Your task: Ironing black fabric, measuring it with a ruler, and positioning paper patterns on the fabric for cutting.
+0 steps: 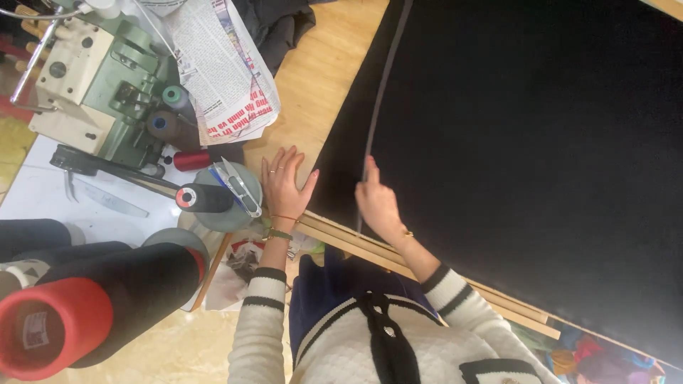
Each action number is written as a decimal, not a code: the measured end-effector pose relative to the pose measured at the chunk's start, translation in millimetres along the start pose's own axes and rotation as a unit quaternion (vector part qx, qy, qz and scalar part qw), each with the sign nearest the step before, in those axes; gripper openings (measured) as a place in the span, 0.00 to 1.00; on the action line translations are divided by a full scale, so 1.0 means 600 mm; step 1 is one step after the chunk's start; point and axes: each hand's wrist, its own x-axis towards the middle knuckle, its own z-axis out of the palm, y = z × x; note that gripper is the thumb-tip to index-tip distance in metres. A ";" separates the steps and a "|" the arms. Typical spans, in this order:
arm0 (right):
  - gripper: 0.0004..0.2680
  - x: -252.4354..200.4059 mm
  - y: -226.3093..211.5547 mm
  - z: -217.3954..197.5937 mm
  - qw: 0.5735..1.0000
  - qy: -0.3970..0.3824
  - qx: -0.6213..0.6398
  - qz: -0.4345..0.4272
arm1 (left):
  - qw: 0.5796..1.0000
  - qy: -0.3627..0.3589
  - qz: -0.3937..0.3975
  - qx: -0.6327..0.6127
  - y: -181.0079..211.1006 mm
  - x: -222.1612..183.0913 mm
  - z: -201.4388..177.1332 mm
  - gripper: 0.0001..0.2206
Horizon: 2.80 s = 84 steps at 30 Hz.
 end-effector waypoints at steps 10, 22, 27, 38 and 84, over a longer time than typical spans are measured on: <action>0.27 -0.049 -0.023 -0.020 0.979 -0.045 0.195 0.043 | 0.997 -0.046 -0.038 -0.049 -0.014 -0.002 0.002 0.19; 0.21 -0.255 0.254 -0.230 0.977 0.129 -0.149 0.076 | 0.989 -0.096 -0.109 -0.028 0.088 -0.060 0.034 0.24; 0.07 -0.288 0.294 -0.267 0.975 0.179 -0.062 0.117 | 0.991 -0.010 -0.072 -0.113 0.069 -0.064 -0.011 0.15; 0.07 -0.280 0.259 -0.256 0.962 0.268 -0.032 0.038 | 0.989 0.036 -0.013 -0.142 0.037 -0.169 -0.052 0.12; 0.08 0.105 0.690 -0.454 0.954 0.216 -0.201 -0.049 | 0.960 -0.203 0.010 0.191 0.266 -0.018 0.112 0.33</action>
